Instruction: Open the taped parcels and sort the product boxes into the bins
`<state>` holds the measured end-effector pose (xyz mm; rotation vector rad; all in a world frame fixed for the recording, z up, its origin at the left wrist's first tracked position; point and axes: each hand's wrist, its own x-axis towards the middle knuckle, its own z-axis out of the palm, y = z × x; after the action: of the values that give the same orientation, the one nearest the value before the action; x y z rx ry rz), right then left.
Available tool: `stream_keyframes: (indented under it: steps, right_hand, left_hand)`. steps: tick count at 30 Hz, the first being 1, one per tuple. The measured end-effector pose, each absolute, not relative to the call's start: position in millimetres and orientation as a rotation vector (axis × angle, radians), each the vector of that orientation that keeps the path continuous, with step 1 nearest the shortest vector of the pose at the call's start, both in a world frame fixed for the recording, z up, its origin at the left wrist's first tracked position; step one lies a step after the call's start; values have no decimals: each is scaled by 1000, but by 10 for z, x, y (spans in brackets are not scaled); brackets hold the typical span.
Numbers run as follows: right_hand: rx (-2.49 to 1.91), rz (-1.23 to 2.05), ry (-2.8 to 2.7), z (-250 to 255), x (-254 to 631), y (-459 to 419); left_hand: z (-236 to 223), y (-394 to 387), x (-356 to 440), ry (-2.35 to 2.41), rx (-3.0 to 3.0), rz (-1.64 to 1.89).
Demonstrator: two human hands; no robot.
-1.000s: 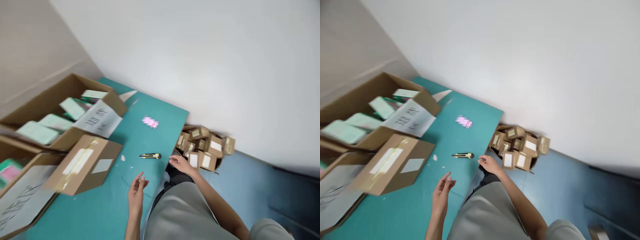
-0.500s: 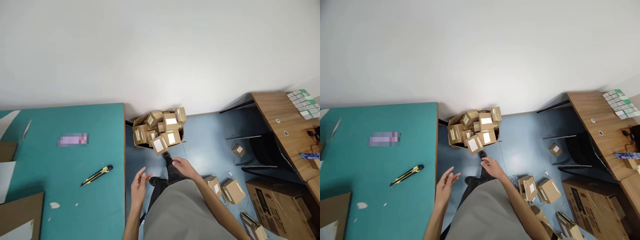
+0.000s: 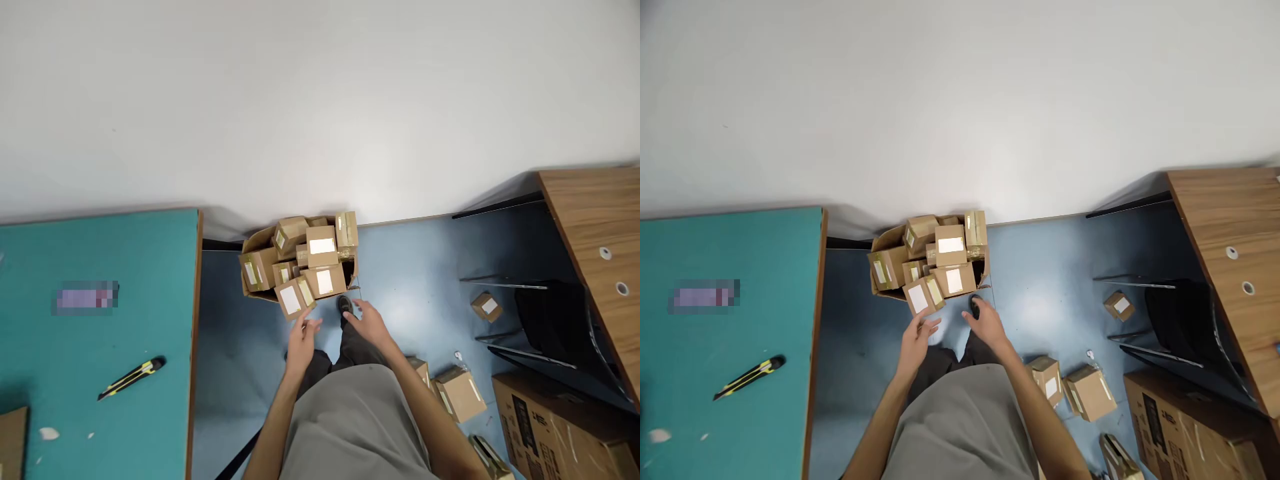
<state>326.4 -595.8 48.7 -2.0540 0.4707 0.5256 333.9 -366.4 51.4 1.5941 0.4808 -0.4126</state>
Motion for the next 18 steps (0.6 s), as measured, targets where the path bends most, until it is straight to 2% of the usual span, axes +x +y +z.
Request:
stream_keyframes:
  steps: [8, 18]
  right_hand:
    - [-2209, 508, 594, -58, 4395, -6467]
    - [-2261, 674, 772, -1149, 5662, -6380]
  left_hand:
    - [97, -4601, 4130, 364, 1644, -425]
    - [-414, -4661, 4345, 480, 1641, -444]
